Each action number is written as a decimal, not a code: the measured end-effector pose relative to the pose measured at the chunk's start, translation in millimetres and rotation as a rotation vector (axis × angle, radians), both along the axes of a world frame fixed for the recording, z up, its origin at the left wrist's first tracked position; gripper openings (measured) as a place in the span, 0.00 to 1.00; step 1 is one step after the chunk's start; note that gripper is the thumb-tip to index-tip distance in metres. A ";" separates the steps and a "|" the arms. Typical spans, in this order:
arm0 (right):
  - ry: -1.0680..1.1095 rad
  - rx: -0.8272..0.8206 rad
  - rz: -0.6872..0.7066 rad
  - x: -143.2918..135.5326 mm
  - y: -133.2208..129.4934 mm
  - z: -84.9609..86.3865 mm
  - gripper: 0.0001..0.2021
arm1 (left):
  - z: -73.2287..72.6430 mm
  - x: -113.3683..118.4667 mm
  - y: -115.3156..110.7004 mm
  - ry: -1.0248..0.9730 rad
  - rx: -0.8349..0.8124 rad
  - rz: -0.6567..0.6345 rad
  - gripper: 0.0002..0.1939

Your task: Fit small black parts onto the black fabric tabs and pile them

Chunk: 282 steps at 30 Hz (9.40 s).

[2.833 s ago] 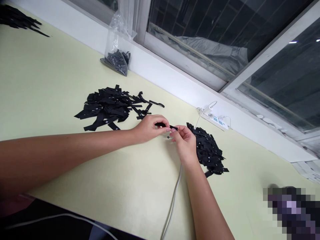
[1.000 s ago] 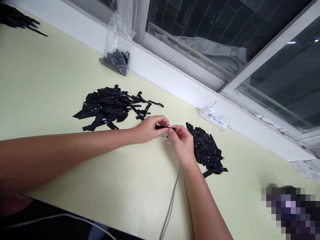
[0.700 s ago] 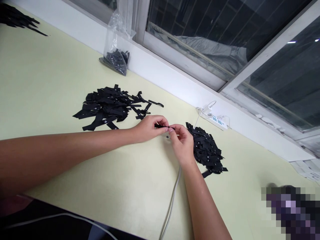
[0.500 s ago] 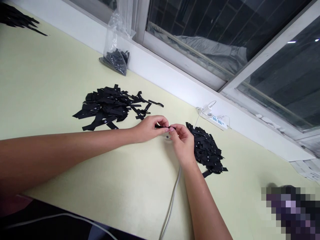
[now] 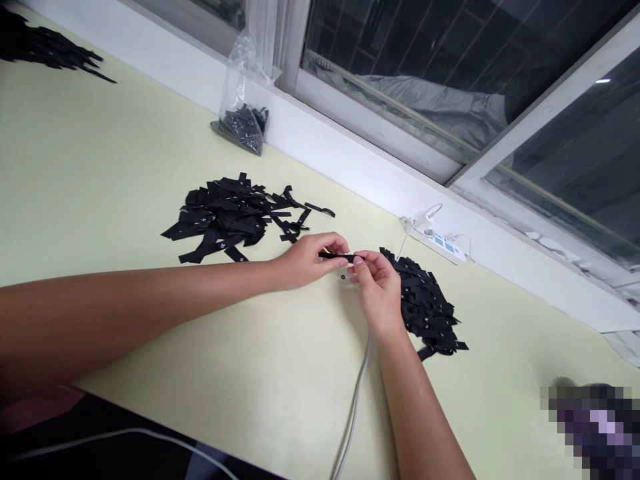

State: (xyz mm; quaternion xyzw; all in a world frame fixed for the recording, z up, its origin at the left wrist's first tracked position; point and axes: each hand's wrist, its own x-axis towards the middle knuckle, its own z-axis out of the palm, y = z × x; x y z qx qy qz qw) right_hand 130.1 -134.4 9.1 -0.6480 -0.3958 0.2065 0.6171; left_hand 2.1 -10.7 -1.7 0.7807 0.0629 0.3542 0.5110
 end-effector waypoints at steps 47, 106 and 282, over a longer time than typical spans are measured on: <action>-0.255 -0.014 0.045 -0.8 -3.2 -1.0 0.10 | -3.9 5.7 2.3 -0.038 0.061 0.117 0.05; -0.760 -0.507 0.032 1.9 -4.7 -1.6 0.05 | -1.1 5.6 5.8 0.062 0.024 0.014 0.04; -0.067 0.052 -0.119 9.6 1.7 -15.4 0.16 | 55.6 -36.1 56.0 0.139 0.206 0.452 0.11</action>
